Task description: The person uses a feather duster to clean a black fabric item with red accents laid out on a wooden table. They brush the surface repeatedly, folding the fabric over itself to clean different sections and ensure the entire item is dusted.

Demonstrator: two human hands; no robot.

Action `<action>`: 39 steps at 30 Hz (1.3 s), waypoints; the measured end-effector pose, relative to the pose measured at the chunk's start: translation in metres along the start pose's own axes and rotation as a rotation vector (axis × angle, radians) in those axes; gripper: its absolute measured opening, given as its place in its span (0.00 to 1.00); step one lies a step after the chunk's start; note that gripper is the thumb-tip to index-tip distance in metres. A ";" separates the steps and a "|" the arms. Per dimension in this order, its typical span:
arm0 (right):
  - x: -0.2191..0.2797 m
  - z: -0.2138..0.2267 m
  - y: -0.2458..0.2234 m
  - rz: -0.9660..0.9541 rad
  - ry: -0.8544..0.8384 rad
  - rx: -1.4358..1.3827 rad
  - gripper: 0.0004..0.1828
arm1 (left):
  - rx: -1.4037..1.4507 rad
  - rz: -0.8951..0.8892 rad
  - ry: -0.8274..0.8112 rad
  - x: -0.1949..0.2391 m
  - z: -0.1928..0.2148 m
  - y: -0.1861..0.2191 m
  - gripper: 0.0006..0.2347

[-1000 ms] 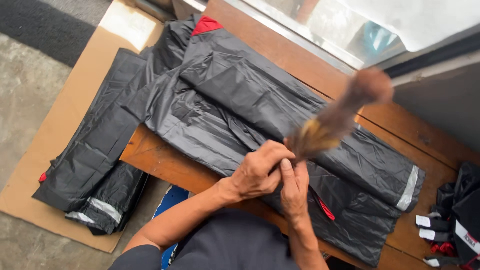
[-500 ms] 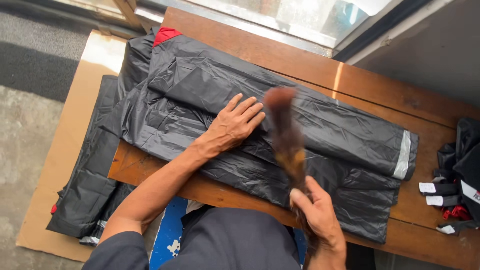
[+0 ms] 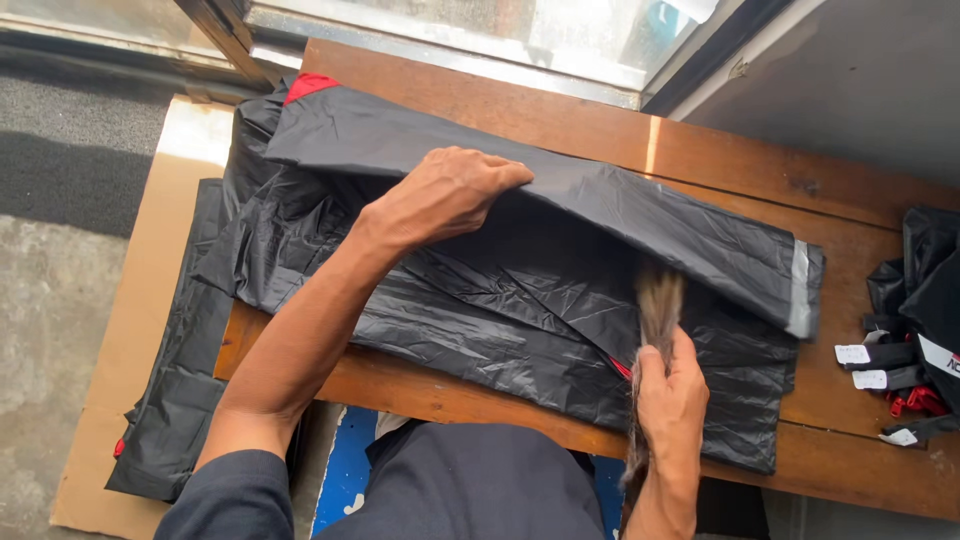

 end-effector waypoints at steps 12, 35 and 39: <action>0.092 -0.182 -0.138 1.067 -0.215 0.186 0.24 | 0.093 0.058 0.091 0.012 -0.017 -0.007 0.15; -0.005 0.064 0.077 -0.190 0.312 -0.111 0.12 | 0.086 0.073 -0.074 0.024 -0.021 0.006 0.25; 0.026 0.003 0.058 -0.098 -0.050 -0.150 0.28 | 0.039 0.115 -0.057 0.021 -0.023 0.003 0.27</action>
Point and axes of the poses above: each hand's wrist, its own x-axis away from the middle knuckle, its own z-axis out of the back of the hand, y = z × x, the point moved 6 cm from there along -x, towards the middle knuckle, and after that the axes turned 15 degrees about y, right-handed, at the moved point
